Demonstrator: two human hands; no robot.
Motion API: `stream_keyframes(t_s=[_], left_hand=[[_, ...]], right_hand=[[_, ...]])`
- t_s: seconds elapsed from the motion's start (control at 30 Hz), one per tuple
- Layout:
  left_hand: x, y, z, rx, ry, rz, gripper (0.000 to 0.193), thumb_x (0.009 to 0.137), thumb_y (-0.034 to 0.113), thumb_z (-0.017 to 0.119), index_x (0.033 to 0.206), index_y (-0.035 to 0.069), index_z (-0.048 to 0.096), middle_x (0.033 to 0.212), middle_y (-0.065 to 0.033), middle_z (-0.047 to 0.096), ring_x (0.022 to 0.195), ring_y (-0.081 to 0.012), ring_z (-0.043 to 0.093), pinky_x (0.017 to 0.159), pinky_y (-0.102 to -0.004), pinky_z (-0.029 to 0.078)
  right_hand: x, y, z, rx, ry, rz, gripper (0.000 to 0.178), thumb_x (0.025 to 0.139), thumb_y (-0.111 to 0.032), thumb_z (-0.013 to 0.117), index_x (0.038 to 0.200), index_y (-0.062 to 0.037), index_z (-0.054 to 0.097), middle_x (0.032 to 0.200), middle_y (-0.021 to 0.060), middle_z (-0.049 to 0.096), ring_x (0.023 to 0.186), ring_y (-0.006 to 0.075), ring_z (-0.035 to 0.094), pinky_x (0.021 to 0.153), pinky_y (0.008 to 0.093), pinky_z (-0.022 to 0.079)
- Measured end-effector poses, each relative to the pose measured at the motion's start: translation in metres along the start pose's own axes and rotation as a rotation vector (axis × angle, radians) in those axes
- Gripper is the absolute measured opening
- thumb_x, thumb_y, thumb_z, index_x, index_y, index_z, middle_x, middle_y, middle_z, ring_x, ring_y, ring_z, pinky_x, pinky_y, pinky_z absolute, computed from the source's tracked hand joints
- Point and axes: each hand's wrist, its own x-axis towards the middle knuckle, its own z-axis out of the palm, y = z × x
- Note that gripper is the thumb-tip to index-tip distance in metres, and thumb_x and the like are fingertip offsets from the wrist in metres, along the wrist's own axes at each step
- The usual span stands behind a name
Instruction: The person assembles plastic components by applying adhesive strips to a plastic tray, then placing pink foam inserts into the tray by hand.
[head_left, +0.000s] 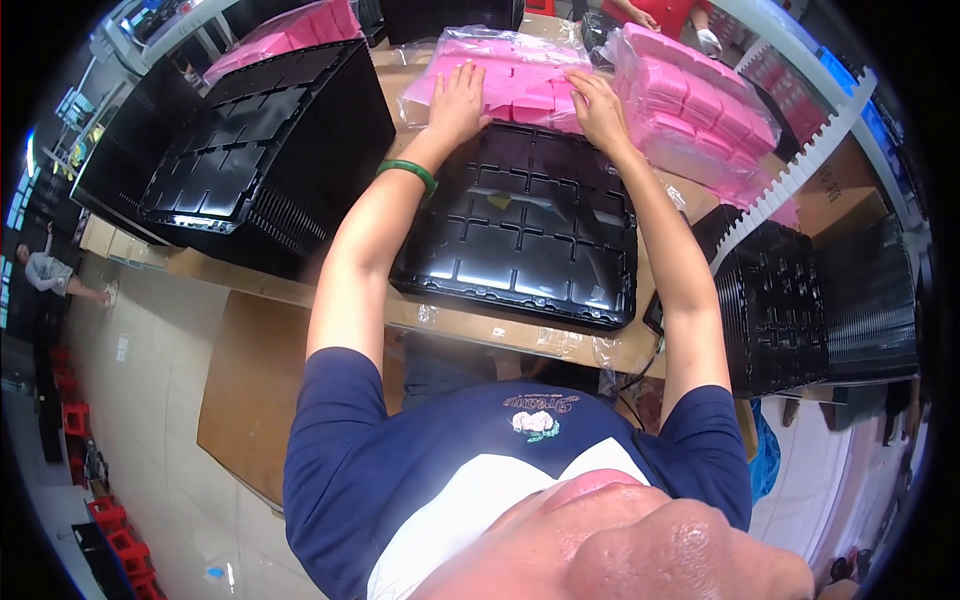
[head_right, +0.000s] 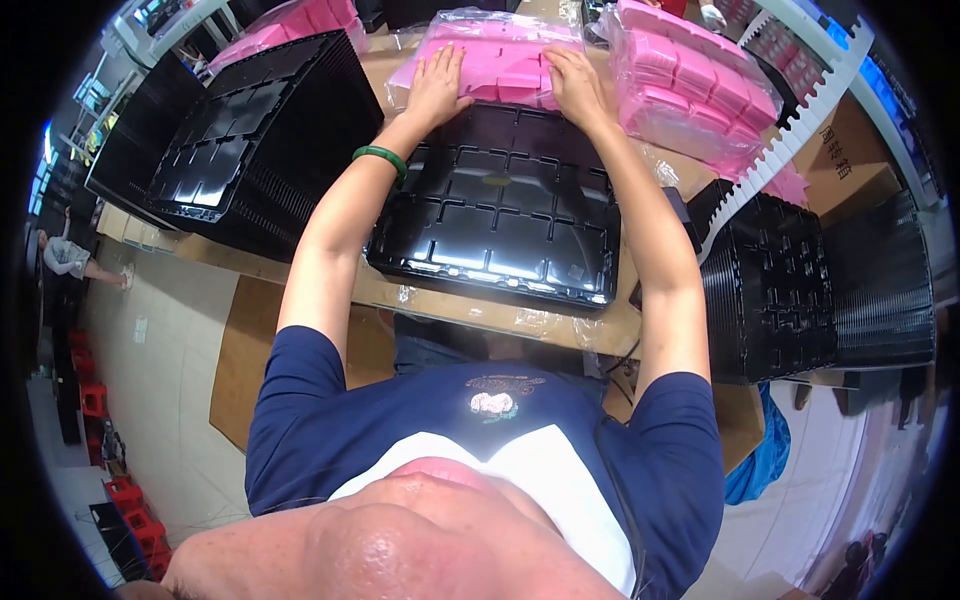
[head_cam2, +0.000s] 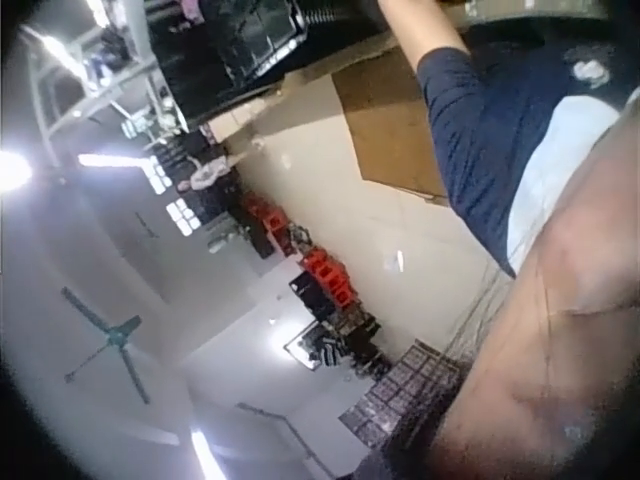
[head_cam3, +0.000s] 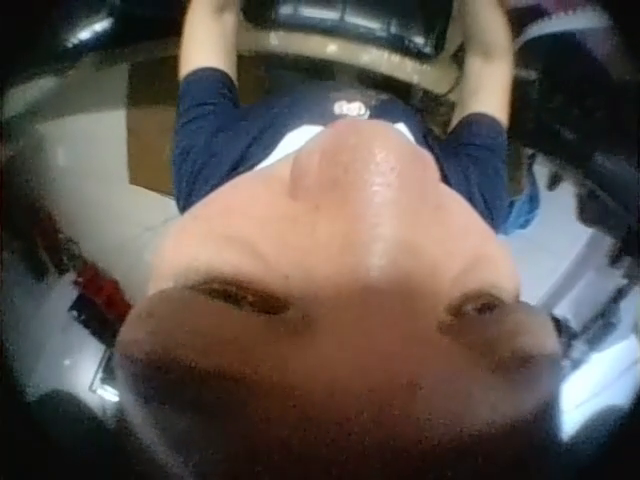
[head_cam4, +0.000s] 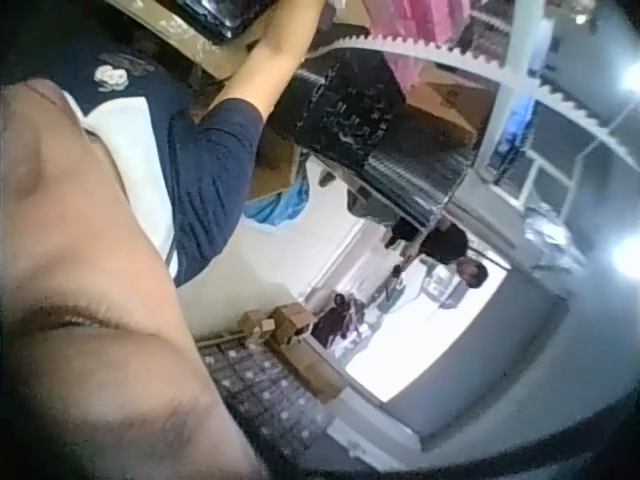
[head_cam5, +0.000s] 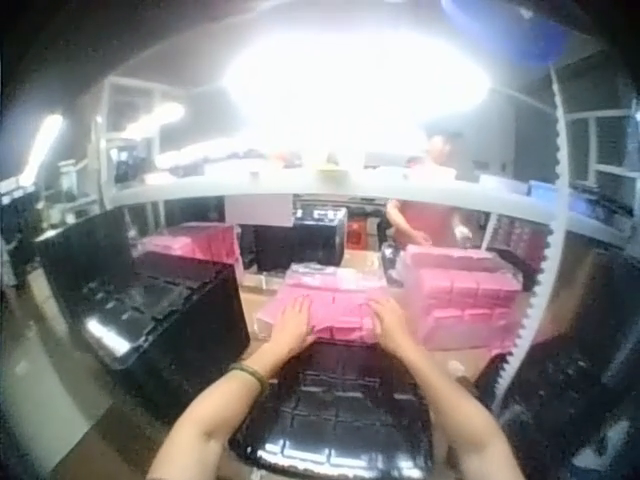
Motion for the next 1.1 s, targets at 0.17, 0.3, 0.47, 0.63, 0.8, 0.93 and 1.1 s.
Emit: stream_keyframes(t_s=[0.17,0.3,0.47,0.63,0.8,0.93,1.1], left_hand=[[-0.006,-0.028,0.003,0.065,0.103,-0.089,0.076,0.076,0.026,0.075,0.142,0.009,0.043,0.151,-0.018,0.037,0.14,-0.0334,0.035,0.115,-0.0521,0.026],[-0.006,-0.038,-0.012,-0.011,0.461,0.091,0.031,0.075,0.008,0.066,0.105,0.013,0.069,0.128,-0.009,0.061,0.126,-0.0274,0.052,0.112,-0.0494,0.031],[-0.037,-0.001,-0.071,-0.201,0.558,0.204,0.036,0.077,0.004,0.064,0.111,0.015,0.067,0.121,-0.0039,0.065,0.118,-0.0237,0.058,0.111,-0.045,0.035],[-0.099,0.013,-0.095,-0.223,0.33,0.265,0.043,0.079,-0.005,0.059,0.116,0.014,0.066,0.111,-0.0036,0.07,0.11,-0.0204,0.064,0.111,-0.0455,0.036],[-0.154,0.024,-0.113,-0.283,0.113,0.278,0.049,0.075,-0.01,0.057,0.117,0.011,0.067,0.113,-0.0062,0.069,0.114,-0.0217,0.062,0.113,-0.0478,0.033],[-0.182,0.031,-0.119,-0.32,0.08,0.223,0.047,0.074,-0.011,0.055,0.115,0.01,0.069,0.115,-0.0058,0.069,0.116,-0.0215,0.061,0.114,-0.0485,0.032],[-0.199,0.036,-0.13,-0.35,0.072,0.15,0.048,0.074,-0.012,0.053,0.114,0.009,0.069,0.116,-0.0043,0.069,0.118,-0.0214,0.061,0.115,-0.0497,0.029]], right_hand=[[-0.002,-0.041,-0.035,0.103,0.104,-0.011,0.02,0.088,-0.013,0.064,0.104,-0.0043,0.072,0.115,0.0102,0.069,0.106,0.0259,0.065,0.094,0.0344,0.05],[-0.023,-0.022,-0.056,0.311,0.22,0.16,0.015,0.087,-0.012,0.07,0.099,-0.0028,0.073,0.101,0.0071,0.073,0.095,0.0171,0.068,0.085,0.028,0.052],[-0.053,-0.018,-0.076,0.701,0.369,0.331,0.011,0.086,-0.005,0.072,0.096,-0.0006,0.069,0.101,0.0057,0.069,0.088,0.0083,0.064,0.078,0.0214,0.051],[-0.1,-0.05,-0.118,0.475,0.117,0.374,0.012,0.086,-0.005,0.069,0.097,-0.003,0.071,0.098,0.0033,0.069,0.085,0.0113,0.061,0.079,0.0259,0.049],[-0.152,-0.088,-0.137,0.247,-0.129,0.371,0.02,0.078,-0.002,0.067,0.097,-0.0066,0.073,0.101,0.0074,0.069,0.099,0.0213,0.06,0.088,0.0309,0.046],[-0.175,-0.111,-0.136,0.193,-0.169,0.388,0.019,0.078,-0.004,0.068,0.095,-0.0079,0.074,0.104,0.0058,0.069,0.101,0.0231,0.059,0.092,0.033,0.044],[-0.184,-0.135,-0.137,0.146,-0.16,0.395,0.018,0.077,-0.005,0.07,0.095,-0.0077,0.074,0.105,0.0046,0.068,0.102,0.0234,0.057,0.093,0.034,0.043]])
